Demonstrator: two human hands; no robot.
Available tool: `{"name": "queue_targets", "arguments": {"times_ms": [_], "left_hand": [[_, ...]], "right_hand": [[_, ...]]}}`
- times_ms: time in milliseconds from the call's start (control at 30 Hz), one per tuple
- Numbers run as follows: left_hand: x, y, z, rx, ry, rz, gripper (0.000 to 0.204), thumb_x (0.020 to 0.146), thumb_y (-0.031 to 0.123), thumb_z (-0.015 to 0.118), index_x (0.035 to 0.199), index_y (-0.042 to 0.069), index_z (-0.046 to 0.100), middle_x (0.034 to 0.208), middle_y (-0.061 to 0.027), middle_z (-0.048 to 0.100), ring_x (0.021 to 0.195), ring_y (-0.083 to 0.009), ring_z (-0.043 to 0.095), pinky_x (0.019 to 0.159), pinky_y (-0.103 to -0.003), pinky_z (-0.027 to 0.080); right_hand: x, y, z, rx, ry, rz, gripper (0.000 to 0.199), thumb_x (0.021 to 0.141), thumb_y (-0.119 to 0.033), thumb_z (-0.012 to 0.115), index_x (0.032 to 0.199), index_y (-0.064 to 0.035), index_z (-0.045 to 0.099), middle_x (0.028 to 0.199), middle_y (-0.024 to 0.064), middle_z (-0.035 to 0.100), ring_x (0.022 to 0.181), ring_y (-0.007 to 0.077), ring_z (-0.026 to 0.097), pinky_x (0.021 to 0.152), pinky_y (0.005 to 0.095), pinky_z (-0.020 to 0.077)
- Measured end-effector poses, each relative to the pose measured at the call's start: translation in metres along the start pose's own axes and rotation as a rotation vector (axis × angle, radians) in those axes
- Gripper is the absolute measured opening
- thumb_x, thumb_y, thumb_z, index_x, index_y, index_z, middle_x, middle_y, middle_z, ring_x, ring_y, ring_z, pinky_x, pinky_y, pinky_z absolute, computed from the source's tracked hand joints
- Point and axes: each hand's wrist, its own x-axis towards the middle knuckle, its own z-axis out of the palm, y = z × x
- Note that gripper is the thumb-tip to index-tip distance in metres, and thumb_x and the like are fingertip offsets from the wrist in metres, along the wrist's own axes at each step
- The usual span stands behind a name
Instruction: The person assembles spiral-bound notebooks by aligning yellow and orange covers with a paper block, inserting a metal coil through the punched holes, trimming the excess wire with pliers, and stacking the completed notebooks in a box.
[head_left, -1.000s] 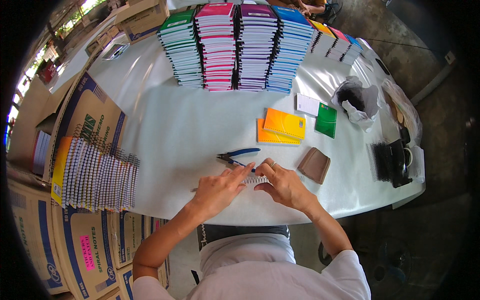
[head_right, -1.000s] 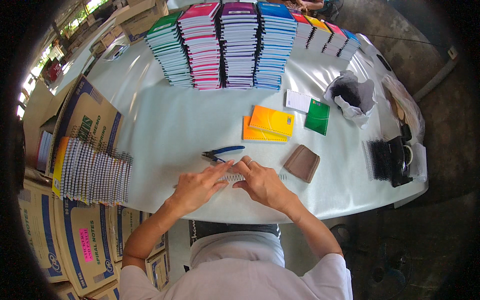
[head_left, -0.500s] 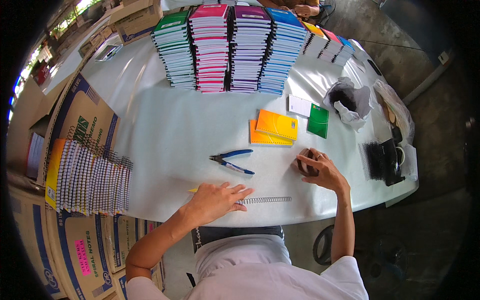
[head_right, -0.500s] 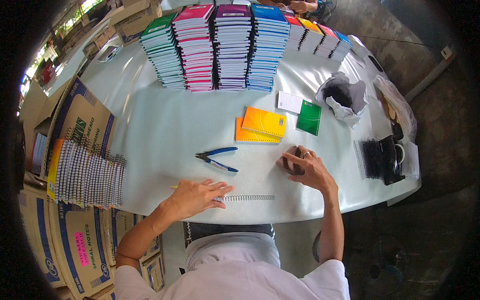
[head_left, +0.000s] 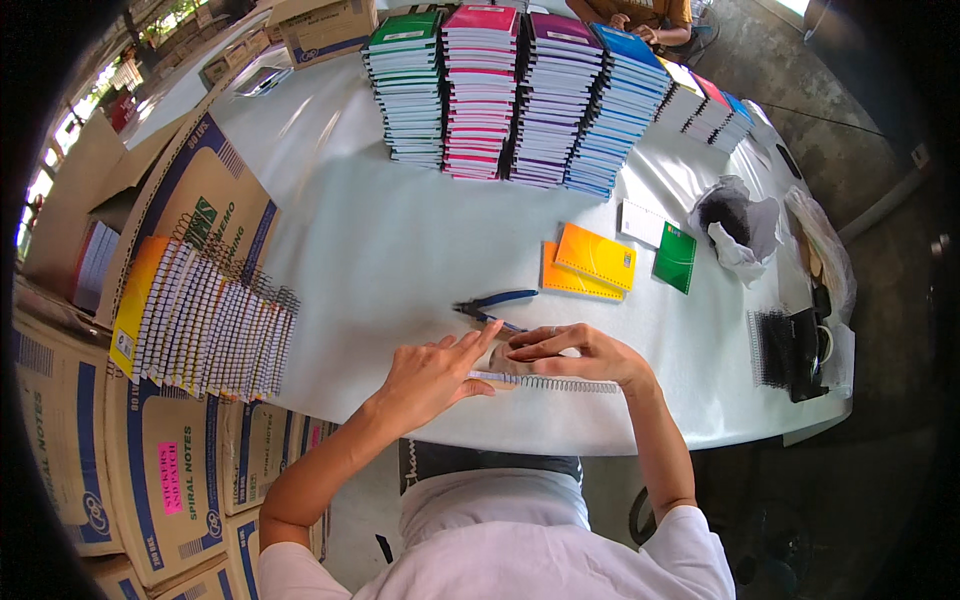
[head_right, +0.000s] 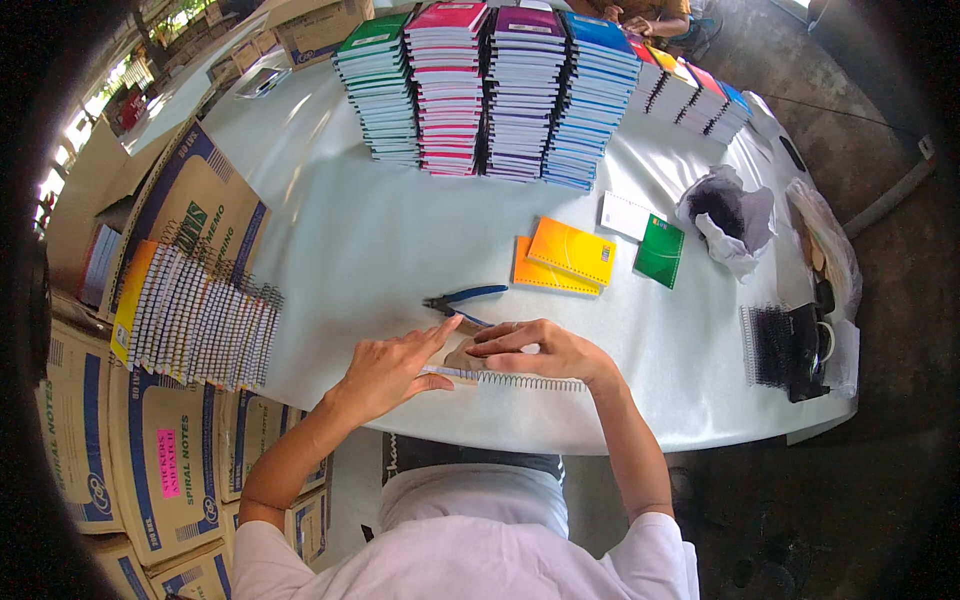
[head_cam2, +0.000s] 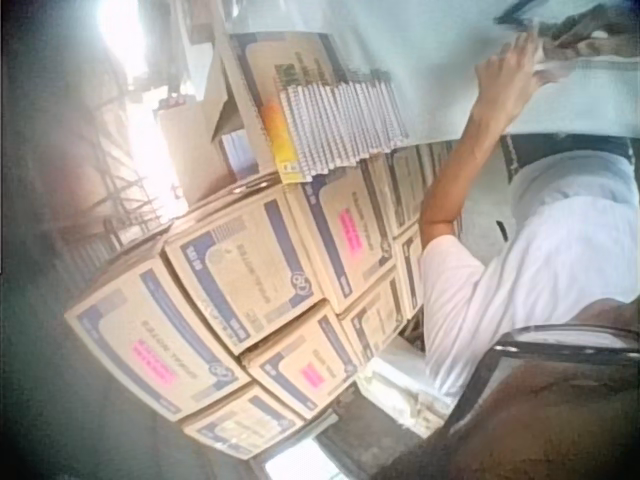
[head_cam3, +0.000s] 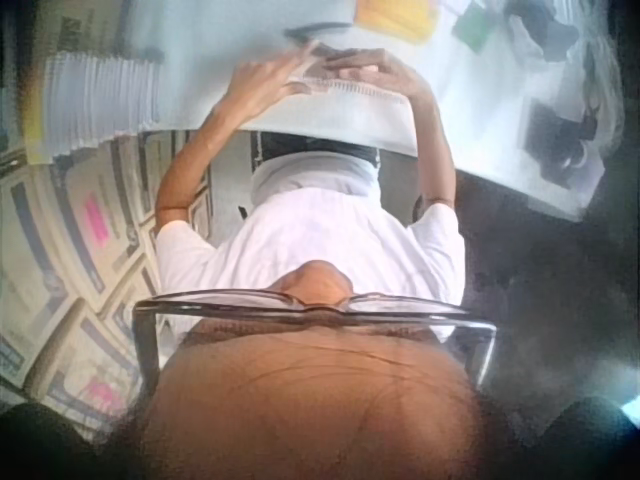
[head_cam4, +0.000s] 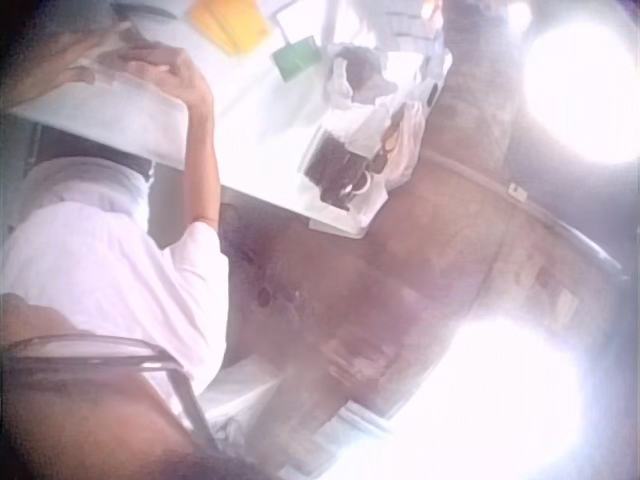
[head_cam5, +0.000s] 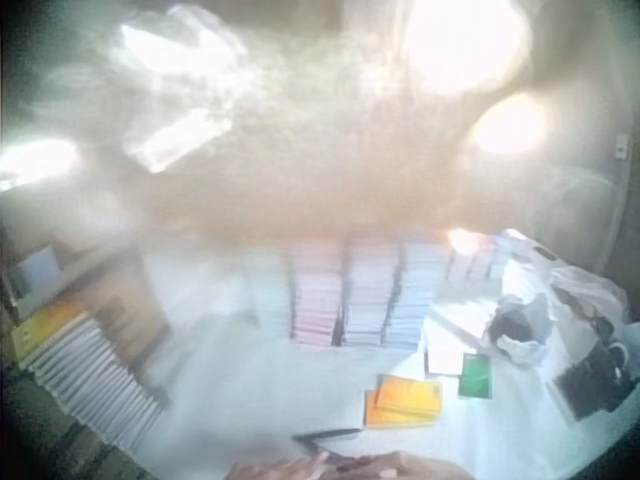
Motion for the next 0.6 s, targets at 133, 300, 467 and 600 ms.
{"name": "queue_targets", "arguments": {"times_ms": [133, 300, 467, 600], "left_hand": [[0.003, 0.000, -0.005, 0.025, -0.076, -0.075, 0.088, 0.081, 0.055, 0.065, 0.152, 0.021, 0.027, 0.104, -0.0075, 0.069, 0.079, -0.0291, 0.070, 0.059, -0.045, 0.055], [0.008, -0.003, -0.005, 0.009, -0.173, -0.124, 0.089, 0.082, 0.055, 0.065, 0.153, 0.021, 0.025, 0.111, -0.0096, 0.068, 0.080, -0.0311, 0.070, 0.062, -0.048, 0.055], [0.011, -0.011, -0.001, -0.045, -0.092, -0.063, 0.092, 0.080, 0.057, 0.066, 0.153, 0.021, 0.023, 0.115, -0.0098, 0.068, 0.083, -0.0299, 0.071, 0.064, -0.045, 0.057], [0.009, -0.009, -0.002, 0.055, 0.073, -0.038, 0.084, 0.079, 0.058, 0.066, 0.147, 0.017, 0.039, 0.093, -0.0076, 0.069, 0.077, -0.0227, 0.070, 0.059, -0.038, 0.056]], "right_hand": [[-0.002, 0.010, -0.003, 0.120, -0.074, -0.155, 0.041, 0.091, -0.031, 0.064, 0.121, -0.0023, 0.067, 0.128, 0.0161, 0.062, 0.118, 0.0274, 0.058, 0.099, 0.0351, 0.0444], [0.002, 0.010, -0.005, 0.500, -0.075, -0.287, 0.043, 0.088, -0.033, 0.067, 0.118, -0.0031, 0.069, 0.124, 0.0163, 0.065, 0.123, 0.0286, 0.055, 0.102, 0.0369, 0.0424], [0.009, 0.014, -0.002, 0.228, -0.028, -0.150, 0.041, 0.087, -0.028, 0.068, 0.116, 0.0003, 0.069, 0.126, 0.0182, 0.063, 0.125, 0.0304, 0.053, 0.103, 0.0381, 0.0411], [0.006, 0.012, -0.006, 0.243, -0.028, -0.165, 0.039, 0.088, -0.026, 0.068, 0.114, 0.0024, 0.069, 0.127, 0.0182, 0.063, 0.125, 0.0308, 0.053, 0.103, 0.0384, 0.0413]]}}
